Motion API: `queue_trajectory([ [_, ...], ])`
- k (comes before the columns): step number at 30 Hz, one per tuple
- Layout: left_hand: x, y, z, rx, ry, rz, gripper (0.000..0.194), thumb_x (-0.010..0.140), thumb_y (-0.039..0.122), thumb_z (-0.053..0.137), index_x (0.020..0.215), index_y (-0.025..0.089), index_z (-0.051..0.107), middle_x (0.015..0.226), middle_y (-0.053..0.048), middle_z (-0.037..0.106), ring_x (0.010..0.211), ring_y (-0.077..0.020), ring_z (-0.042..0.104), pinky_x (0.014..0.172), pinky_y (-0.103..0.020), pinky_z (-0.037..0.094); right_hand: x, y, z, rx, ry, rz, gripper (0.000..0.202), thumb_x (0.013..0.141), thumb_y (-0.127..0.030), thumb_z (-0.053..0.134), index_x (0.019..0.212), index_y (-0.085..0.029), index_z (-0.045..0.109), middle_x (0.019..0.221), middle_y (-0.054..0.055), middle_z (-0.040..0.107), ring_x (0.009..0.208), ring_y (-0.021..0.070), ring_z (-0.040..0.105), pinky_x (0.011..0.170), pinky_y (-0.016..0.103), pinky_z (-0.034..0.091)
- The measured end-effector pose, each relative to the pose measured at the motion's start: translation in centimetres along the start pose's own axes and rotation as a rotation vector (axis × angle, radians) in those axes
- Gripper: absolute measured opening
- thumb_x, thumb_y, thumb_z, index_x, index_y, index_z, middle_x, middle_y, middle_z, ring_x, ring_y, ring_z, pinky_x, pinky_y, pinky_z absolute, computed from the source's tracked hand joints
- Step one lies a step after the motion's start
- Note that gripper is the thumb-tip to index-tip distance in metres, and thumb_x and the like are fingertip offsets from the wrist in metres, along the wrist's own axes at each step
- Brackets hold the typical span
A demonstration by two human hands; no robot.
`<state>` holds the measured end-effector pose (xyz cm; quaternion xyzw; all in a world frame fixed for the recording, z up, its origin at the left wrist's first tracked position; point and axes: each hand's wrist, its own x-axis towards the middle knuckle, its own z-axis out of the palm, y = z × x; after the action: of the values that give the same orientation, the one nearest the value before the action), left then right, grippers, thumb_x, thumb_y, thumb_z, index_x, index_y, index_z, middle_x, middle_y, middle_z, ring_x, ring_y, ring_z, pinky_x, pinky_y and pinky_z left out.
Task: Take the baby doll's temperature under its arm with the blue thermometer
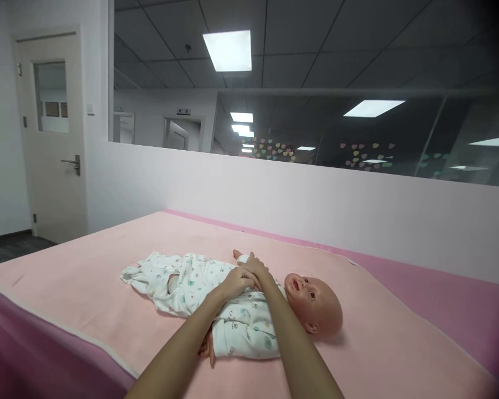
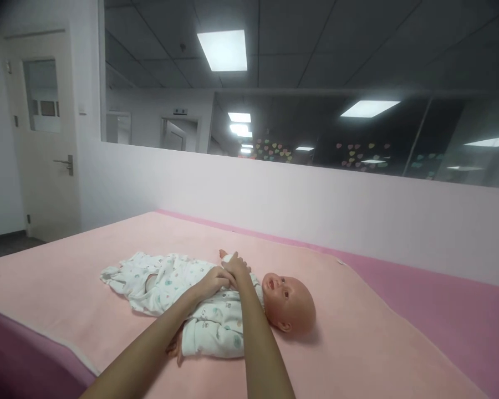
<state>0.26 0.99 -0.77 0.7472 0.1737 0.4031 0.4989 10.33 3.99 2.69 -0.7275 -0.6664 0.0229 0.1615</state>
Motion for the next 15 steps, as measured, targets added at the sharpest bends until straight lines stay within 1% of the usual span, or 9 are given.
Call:
queue_trajectory([
  [2,0.2,0.0,0.1,-0.076,0.073,-0.023,0.029,0.058,0.013,0.04,0.066,0.011,0.068,0.061,-0.006,0.066,0.064,-0.017,0.06,0.069,-0.028,0.046,0.3,0.5,0.6,0.033,-0.014,-0.008,0.05,0.08,-0.054,0.036,0.099,-0.012,0.055,0.079,0.009,0.062,0.08,0.0208,0.058,0.075,0.034,0.04],
  [3,0.3,0.0,0.1,-0.112,0.15,-0.029,0.03,0.058,0.013,0.04,0.068,0.01,0.068,0.057,-0.006,0.064,0.06,-0.0165,0.059,0.069,-0.029,0.046,0.4,0.7,0.8,0.044,-0.024,-0.014,0.049,0.079,-0.054,0.036,0.098,-0.013,0.056,0.081,0.009,0.063,0.082,0.0215,0.058,0.075,0.035,0.04],
  [6,0.8,0.2,-0.3,-0.19,0.476,-0.038,0.032,0.06,0.014,0.039,0.078,0.01,0.065,0.056,-0.005,0.063,0.06,-0.0157,0.059,0.068,-0.029,0.046,0.5,1.1,1.5,0.056,-0.057,-0.049,0.041,0.077,-0.049,0.042,0.092,-0.015,0.06,0.088,0.011,0.063,0.086,0.0236,0.057,0.076,0.034,0.039],
  [8,0.8,0.3,-0.9,-0.143,0.663,-0.06,0.031,0.063,0.016,0.039,0.082,0.011,0.063,0.065,-0.006,0.064,0.065,-0.0157,0.059,0.07,-0.029,0.045,0.3,1.3,1.9,0.067,-0.06,-0.081,0.038,0.076,-0.048,0.043,0.089,-0.017,0.062,0.091,0.011,0.063,0.087,0.0231,0.057,0.074,0.032,0.038],
  [9,0.8,0.4,-1.2,-0.065,0.725,-0.071,0.03,0.065,0.017,0.039,0.083,0.012,0.062,0.07,-0.007,0.065,0.069,-0.0158,0.059,0.072,-0.029,0.045,0.1,1.3,2.0,0.076,-0.052,-0.097,0.039,0.077,-0.049,0.041,0.089,-0.018,0.062,0.091,0.01,0.063,0.086,0.0222,0.057,0.072,0.03,0.038],
  [10,0.7,0.5,-1.5,0.051,0.767,-0.076,0.029,0.066,0.018,0.039,0.084,0.013,0.062,0.076,-0.007,0.065,0.073,-0.0161,0.059,0.074,-0.029,0.044,-0.1,1.4,2.1,0.085,-0.038,-0.112,0.04,0.077,-0.049,0.04,0.089,-0.019,0.062,0.092,0.009,0.063,0.086,0.0211,0.056,0.071,0.028,0.037],
  [12,0.4,0.7,-2.0,0.339,0.782,-0.046,0.028,0.069,0.018,0.04,0.088,0.016,0.061,0.088,-0.007,0.064,0.084,-0.0176,0.056,0.081,-0.03,0.04,-0.5,1.4,2.2,0.1,-0.001,-0.148,0.04,0.079,-0.049,0.036,0.091,-0.02,0.062,0.095,0.007,0.062,0.085,0.0185,0.055,0.068,0.025,0.036],
  [13,0.3,0.8,-2.2,0.485,0.757,-0.022,0.028,0.071,0.018,0.04,0.09,0.018,0.06,0.093,-0.006,0.063,0.091,-0.0186,0.054,0.086,-0.032,0.038,-0.8,1.4,2.2,0.105,0.016,-0.169,0.039,0.08,-0.047,0.036,0.092,-0.02,0.061,0.095,0.006,0.062,0.085,0.0174,0.055,0.067,0.023,0.035],
  [15,0.2,0.7,-2.3,0.737,0.647,0.004,0.027,0.076,0.021,0.038,0.093,0.02,0.059,0.102,-0.005,0.06,0.104,-0.0201,0.048,0.095,-0.035,0.032,-1.2,1.3,2.1,0.112,0.042,-0.217,0.033,0.08,-0.04,0.036,0.093,-0.021,0.06,0.095,0.005,0.062,0.083,0.0153,0.054,0.066,0.021,0.033],
])
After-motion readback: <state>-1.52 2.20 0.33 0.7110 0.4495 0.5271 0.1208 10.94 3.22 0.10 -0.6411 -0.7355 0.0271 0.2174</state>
